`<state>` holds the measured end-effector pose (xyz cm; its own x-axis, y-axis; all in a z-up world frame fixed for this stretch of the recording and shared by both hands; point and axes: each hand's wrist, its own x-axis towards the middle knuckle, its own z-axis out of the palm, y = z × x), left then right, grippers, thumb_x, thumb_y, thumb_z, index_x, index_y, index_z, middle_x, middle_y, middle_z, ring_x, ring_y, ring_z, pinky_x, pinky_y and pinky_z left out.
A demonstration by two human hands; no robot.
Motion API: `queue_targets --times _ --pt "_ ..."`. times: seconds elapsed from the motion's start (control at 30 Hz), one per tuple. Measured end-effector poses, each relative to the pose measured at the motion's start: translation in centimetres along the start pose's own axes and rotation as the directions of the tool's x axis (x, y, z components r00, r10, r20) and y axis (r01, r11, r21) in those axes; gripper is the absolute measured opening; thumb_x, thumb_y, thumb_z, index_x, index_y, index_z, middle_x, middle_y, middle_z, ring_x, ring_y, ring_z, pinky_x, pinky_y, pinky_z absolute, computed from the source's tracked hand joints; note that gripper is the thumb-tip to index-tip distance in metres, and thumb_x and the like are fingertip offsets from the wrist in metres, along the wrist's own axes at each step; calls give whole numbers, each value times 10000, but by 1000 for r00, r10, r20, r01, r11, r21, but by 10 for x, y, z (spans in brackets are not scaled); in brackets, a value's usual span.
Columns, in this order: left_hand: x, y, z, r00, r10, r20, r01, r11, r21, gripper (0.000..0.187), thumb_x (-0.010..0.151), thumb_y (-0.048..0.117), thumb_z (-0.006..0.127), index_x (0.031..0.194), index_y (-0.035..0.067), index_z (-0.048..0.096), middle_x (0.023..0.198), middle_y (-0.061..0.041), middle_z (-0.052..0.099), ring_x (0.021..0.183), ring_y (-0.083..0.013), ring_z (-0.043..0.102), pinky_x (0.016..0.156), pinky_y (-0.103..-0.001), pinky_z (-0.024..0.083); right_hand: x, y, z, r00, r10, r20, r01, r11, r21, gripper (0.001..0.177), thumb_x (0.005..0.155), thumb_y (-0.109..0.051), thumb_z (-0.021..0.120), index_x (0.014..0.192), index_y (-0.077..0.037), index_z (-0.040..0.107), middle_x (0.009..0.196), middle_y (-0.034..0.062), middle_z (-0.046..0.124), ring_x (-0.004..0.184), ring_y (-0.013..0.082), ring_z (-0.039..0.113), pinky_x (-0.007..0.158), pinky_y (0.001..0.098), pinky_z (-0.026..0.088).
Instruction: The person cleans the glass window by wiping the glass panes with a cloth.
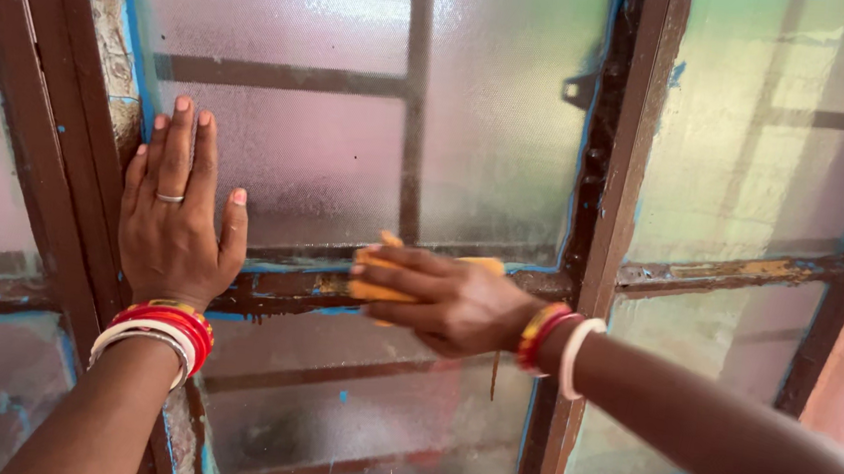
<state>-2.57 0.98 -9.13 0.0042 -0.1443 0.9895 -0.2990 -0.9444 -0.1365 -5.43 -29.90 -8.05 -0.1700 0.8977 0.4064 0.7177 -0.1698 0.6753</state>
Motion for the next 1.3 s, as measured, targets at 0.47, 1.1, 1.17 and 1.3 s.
queue_targets --times 0.47,1.1,1.17,1.3 --pt "-3 -2 2 1000 -6 18 6 1000 24 627 1086 211 530 1671 20 407 1750 -145 321 1569 -365 403 1293 -501 322 10 -24 39 988 -126 85 144 952 -269 450 958 -246 642 1401 -177 621 1597 14 488 1511 248 425 1268 451 378" --pt "1 0 -3 997 -21 71 20 1000 16 704 1049 268 578 1665 36 329 1730 -130 267 1569 -354 351 1285 -493 293 91 -73 128 986 68 -155 -88 989 -122 331 940 -215 654 1260 -159 715 1389 69 610 1442 292 482 1262 455 402" --pt "-1 0 -4 997 -18 71 17 1000 15 698 1064 262 582 1674 36 327 1738 -131 262 1579 -352 348 1294 -493 292 86 -74 126 982 80 -169 -102 987 -126 325 928 -214 657 1244 -166 721 1378 56 620 1437 289 483 1248 453 404" --pt "-3 -1 -2 998 -4 69 3 1000 19 697 1083 229 594 1694 33 322 1768 -128 249 1606 -351 346 1324 -493 293 68 -64 111 986 31 -163 -53 990 -133 320 972 -216 651 1283 -171 709 1484 50 565 1494 274 445 1268 457 396"
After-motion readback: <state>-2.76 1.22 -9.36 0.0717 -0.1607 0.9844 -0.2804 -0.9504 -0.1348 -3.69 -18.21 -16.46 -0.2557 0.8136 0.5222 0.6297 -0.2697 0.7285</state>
